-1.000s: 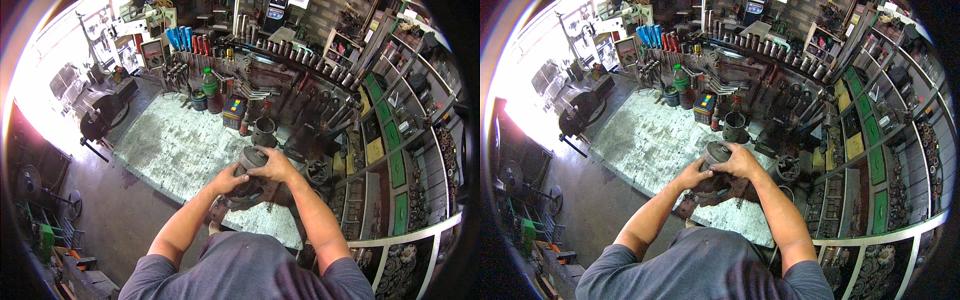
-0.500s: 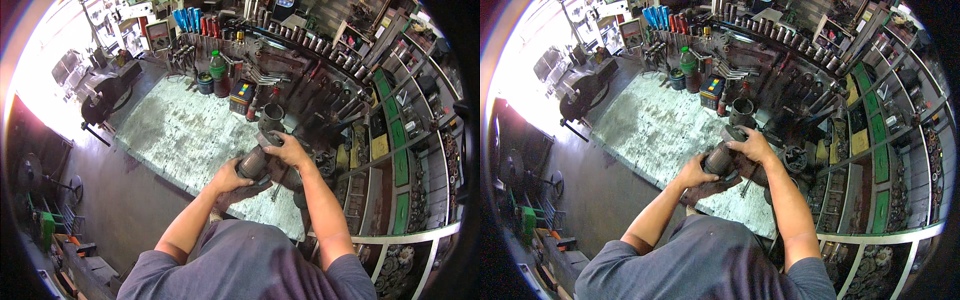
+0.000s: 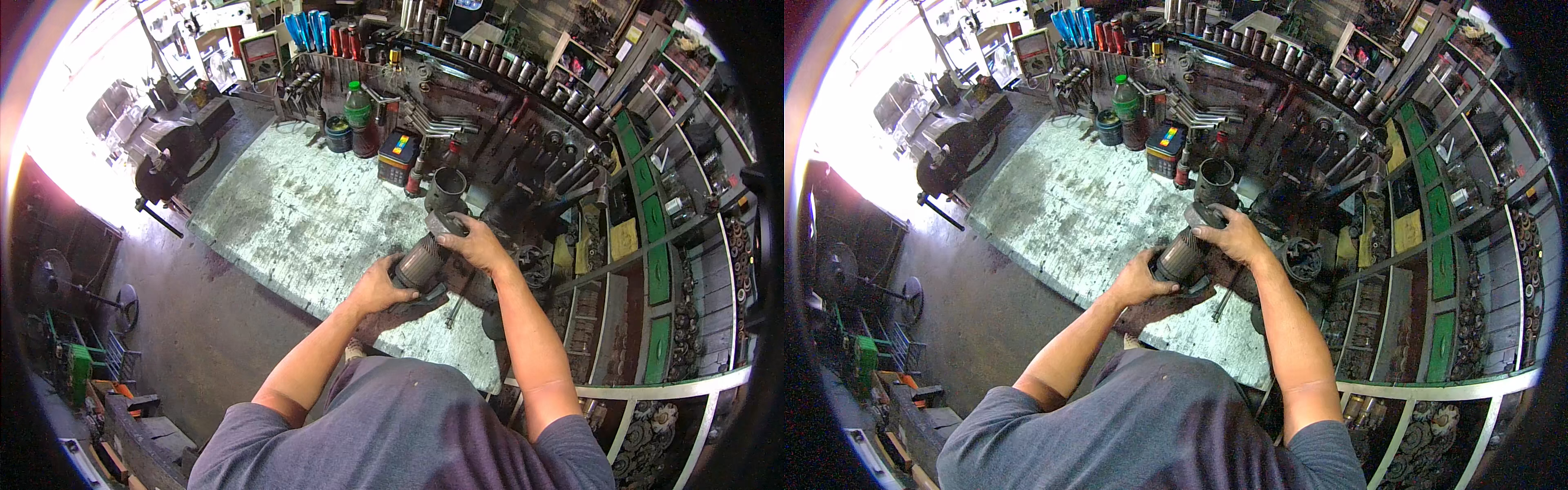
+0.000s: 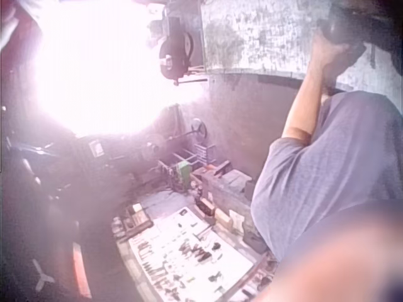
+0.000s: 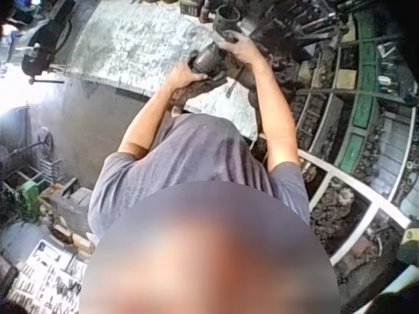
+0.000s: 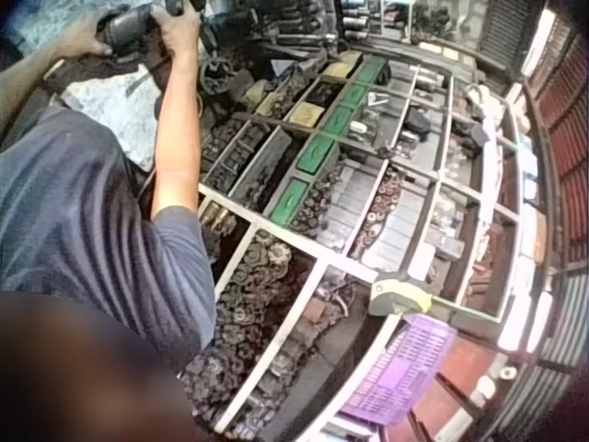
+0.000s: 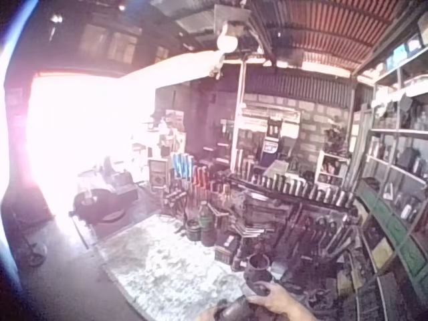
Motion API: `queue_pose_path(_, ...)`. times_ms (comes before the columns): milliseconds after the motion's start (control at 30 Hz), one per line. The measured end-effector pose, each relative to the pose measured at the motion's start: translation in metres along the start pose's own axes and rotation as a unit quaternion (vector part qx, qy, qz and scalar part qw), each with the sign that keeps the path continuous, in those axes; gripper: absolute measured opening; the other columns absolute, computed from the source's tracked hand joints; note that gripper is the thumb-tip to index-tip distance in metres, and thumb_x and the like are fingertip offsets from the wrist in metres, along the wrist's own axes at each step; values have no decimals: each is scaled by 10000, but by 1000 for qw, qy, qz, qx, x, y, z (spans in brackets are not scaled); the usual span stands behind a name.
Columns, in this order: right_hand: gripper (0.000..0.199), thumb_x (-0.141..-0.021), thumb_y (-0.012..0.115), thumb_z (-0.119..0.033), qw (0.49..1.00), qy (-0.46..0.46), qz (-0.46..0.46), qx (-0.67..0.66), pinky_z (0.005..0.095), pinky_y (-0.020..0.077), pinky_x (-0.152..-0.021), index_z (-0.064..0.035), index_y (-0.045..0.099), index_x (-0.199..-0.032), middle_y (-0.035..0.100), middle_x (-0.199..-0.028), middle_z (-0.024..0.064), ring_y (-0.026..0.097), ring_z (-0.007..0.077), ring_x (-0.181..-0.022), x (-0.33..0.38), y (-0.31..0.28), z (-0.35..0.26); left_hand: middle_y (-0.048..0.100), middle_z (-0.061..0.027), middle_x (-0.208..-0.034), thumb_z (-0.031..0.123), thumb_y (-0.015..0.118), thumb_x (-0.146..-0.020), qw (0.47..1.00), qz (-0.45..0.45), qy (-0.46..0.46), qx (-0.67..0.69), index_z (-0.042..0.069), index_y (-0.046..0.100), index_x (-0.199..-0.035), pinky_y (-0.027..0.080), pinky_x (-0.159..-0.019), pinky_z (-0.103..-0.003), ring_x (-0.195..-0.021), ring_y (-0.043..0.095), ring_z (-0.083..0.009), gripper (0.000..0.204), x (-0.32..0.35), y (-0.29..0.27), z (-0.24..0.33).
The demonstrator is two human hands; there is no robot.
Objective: The person disassembles a cylindrical mechanical assembly on a workbench, removes internal components, and reassembles the parts by hand. The person handles the housing, internal gears, and end caps, placing them back together in sequence.
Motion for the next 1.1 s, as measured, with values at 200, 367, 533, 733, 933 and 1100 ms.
queue_pose_path(200,765,-886,937,-463,995,-21,93,-34,395,544,-1091,25,718,-1433,797,-1309,176,731,248,-1199,-5,-8,0,698,-309,-1450,392,987,-727,1000,0,14,-15,-83,583,-1541,503,-1208,-451,-1373,683,-402,1025,-4,1,-5)
queue_pose_path(367,751,-977,841,-418,918,-92,213,-321,395,511,-1099,36,624,-1535,749,-1339,127,671,224,-1206,9,-54,-1,697,-302,-1461,415,975,-742,1000,-1,-18,-19,-68,543,-1583,496,-1215,-460,-1373,682,-405,1062,-2,5,-11)
queue_pose_path(533,1026,-823,955,-374,963,2,238,130,487,492,-1207,22,478,-1641,611,-1504,339,637,447,-1381,85,-26,13,681,-298,-1489,381,993,-731,999,1,-33,-31,-66,522,-1606,496,-1216,-450,-1404,664,-396,1090,-4,4,-8)
queue_pose_path(733,1142,-765,986,-390,964,159,87,193,551,496,-1212,-22,419,-1685,479,-1565,421,553,582,-1437,166,71,73,681,-285,-1501,366,991,-738,1000,-11,-20,-15,-56,502,-1618,485,-1230,-455,-1409,663,-386,1092,-2,6,-19)
queue_pose_path(933,1106,-781,976,-367,947,142,64,280,614,435,-1242,-71,422,-1691,391,-1637,376,424,581,-1516,174,95,94,680,-281,-1479,370,1000,-732,1000,-21,-5,16,-44,526,-1605,508,-1200,-447,-1379,677,-367,1076,-8,12,-36)
queue_pose_path(1100,1055,-845,951,-320,975,49,146,162,603,403,-1283,1,409,-1691,363,-1672,430,408,576,-1568,149,79,80,692,-266,-1468,282,1002,-744,1000,-18,3,10,-110,468,-1611,494,-1221,-436,-1391,667,-328,1092,-5,9,-30)
Point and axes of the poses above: each hand's wrist, its own x-axis away from the middle knuckle, its own y-axis out of the palm, z = x × y, the point moved 6 cm from there along -x, towards the middle knuckle
